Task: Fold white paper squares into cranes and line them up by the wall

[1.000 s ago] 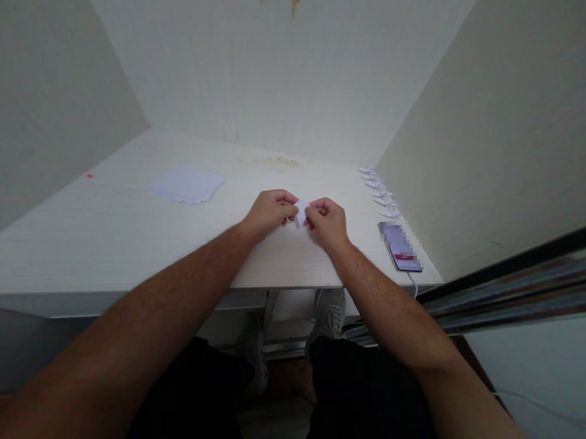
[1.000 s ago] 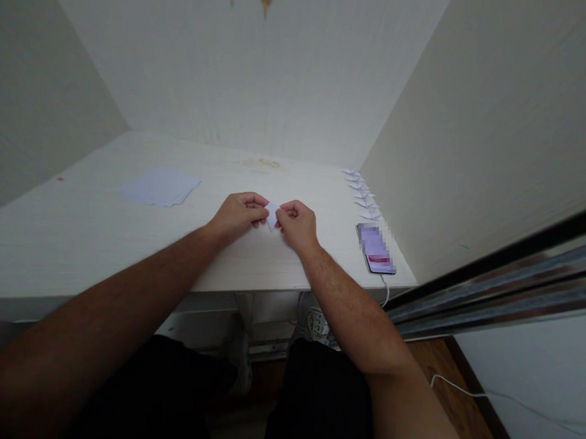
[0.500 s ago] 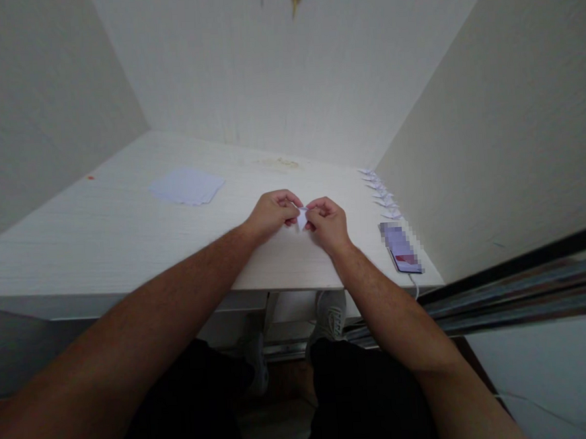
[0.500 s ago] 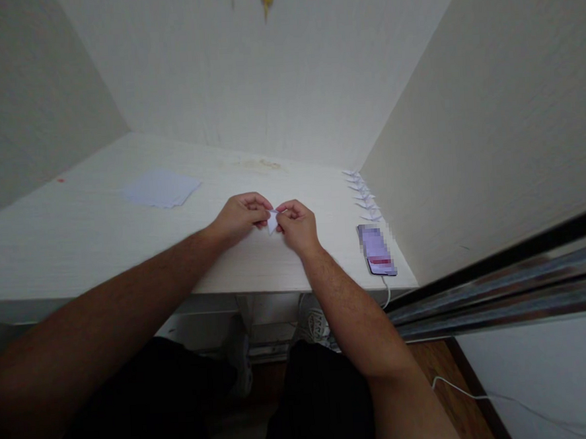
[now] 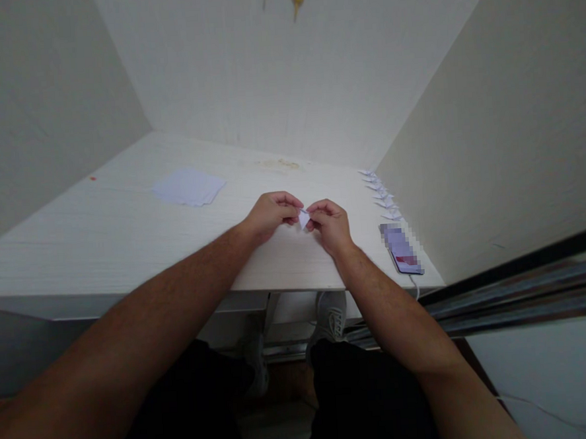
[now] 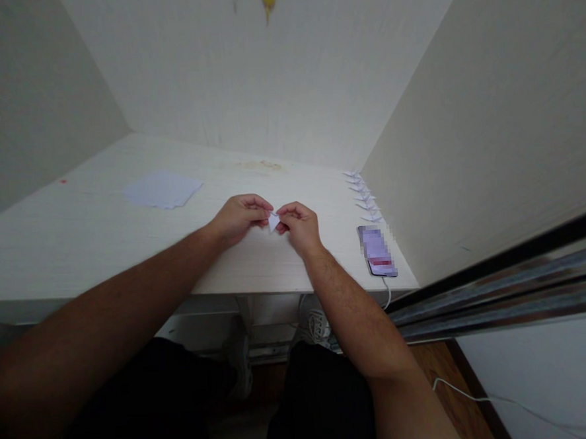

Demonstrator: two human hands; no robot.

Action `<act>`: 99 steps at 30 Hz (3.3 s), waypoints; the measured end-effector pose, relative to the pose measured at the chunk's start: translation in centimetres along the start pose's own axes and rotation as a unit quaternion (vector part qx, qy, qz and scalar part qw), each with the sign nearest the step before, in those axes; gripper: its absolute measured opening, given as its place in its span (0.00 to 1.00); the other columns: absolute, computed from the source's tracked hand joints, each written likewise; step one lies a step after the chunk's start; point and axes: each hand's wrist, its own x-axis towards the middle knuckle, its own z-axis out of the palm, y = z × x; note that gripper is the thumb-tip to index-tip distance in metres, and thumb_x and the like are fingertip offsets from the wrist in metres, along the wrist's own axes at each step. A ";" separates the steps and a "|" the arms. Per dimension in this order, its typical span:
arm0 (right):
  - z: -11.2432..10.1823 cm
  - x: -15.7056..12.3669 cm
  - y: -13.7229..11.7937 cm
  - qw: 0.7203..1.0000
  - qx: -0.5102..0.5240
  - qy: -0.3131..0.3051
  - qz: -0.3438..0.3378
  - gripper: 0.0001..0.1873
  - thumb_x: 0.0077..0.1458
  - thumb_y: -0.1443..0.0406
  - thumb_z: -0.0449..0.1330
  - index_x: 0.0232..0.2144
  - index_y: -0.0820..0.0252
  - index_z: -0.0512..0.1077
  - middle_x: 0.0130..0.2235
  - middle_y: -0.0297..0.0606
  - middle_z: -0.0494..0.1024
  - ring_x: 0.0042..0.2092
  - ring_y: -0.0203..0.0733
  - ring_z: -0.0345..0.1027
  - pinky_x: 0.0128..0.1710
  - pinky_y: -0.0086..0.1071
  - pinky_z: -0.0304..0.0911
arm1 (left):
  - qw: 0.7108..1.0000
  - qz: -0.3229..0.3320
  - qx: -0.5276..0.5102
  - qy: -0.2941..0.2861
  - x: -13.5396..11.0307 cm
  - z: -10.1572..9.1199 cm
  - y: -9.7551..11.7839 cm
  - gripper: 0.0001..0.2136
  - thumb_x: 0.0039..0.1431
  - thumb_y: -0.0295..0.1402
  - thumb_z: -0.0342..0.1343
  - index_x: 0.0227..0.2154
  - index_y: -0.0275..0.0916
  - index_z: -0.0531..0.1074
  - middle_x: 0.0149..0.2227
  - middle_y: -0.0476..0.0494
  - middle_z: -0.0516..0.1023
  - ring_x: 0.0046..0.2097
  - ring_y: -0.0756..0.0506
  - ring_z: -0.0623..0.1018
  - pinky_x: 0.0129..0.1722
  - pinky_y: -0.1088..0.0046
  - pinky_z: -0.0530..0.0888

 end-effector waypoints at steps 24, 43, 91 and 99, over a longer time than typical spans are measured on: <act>0.5 -0.1 0.0 0.998 -0.042 0.051 -0.021 0.13 0.41 0.60 0.68 0.31 0.59 0.76 0.26 0.31 0.79 0.25 0.35 0.71 0.26 0.31 0.69 | 0.994 0.002 0.102 0.031 -0.5 0.3 0.8 0.04 0.50 0.27 0.66 0.26 0.32 0.76 0.23 0.43 0.81 0.25 0.50 0.79 0.29 0.75 0.75; 0.4 0.0 0.0 0.996 -0.070 0.056 -0.024 0.09 0.40 0.61 0.68 0.25 0.60 0.76 0.22 0.31 0.77 0.23 0.33 0.68 0.24 0.29 0.64 | 0.985 0.005 0.169 0.030 -0.2 0.6 0.8 0.05 0.52 0.20 0.60 0.25 0.34 0.73 0.17 0.47 0.76 0.20 0.51 0.74 0.23 0.76 0.70; 0.5 0.0 0.1 0.995 -0.092 0.036 -0.020 0.09 0.46 0.60 0.65 0.27 0.61 0.80 0.23 0.34 0.77 0.20 0.33 0.62 0.20 0.29 0.57 | 0.978 0.024 0.204 0.039 0.2 -0.6 -1.1 0.05 0.49 0.32 0.61 0.24 0.37 0.72 0.17 0.52 0.71 0.18 0.54 0.65 0.21 0.76 0.59; 0.6 -0.2 0.1 0.988 -0.141 0.055 -0.028 0.07 0.44 0.62 0.65 0.23 0.60 0.74 0.22 0.31 0.74 0.23 0.32 0.63 0.24 0.28 0.58 | 0.969 0.056 0.242 0.010 -0.2 -0.4 -0.7 0.06 0.49 0.34 0.61 0.25 0.36 0.74 0.18 0.49 0.73 0.20 0.53 0.68 0.22 0.76 0.61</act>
